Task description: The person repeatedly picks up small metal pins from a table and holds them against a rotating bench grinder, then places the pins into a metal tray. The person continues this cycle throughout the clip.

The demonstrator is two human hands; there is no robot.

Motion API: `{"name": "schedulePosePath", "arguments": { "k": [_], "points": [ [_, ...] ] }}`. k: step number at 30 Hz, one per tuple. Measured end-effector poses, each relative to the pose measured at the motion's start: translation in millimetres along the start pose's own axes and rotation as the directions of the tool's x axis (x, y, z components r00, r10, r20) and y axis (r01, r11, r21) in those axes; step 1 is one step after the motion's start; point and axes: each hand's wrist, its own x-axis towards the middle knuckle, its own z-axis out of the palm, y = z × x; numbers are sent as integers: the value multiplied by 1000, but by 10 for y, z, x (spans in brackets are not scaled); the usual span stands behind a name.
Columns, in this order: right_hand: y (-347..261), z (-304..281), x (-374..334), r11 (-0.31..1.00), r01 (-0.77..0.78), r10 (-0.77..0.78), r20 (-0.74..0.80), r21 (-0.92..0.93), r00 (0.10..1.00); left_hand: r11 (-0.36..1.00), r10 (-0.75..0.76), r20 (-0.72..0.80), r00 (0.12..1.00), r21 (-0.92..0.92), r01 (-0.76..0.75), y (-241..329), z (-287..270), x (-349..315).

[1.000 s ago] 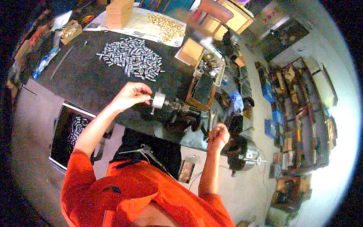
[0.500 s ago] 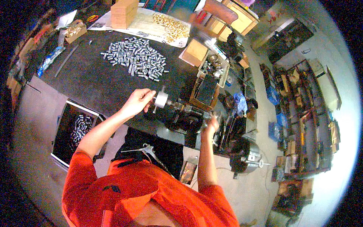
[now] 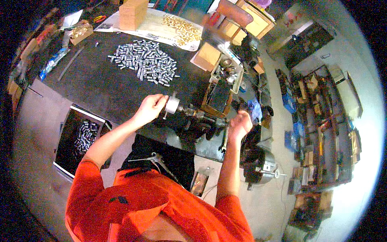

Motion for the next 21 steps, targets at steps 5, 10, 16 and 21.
{"name": "schedulePosePath", "arguments": {
  "k": [5,10,16,21],
  "points": [
    [319,-40,138,997,43,-49,-101,-63,994,997,58,-66,996,52,-55,61,2,22],
    [220,26,11,996,91,-90,-98,-4,991,999,-31,-22,999,16,31,86,-31,19],
    [-128,-72,-595,996,72,-65,-117,57,991,962,-196,78,977,-176,207,196,-74,-29],
    [376,-544,-794,987,-158,163,-205,40,965,929,-172,88,981,-318,191,138,-60,-35]
  ]
}}
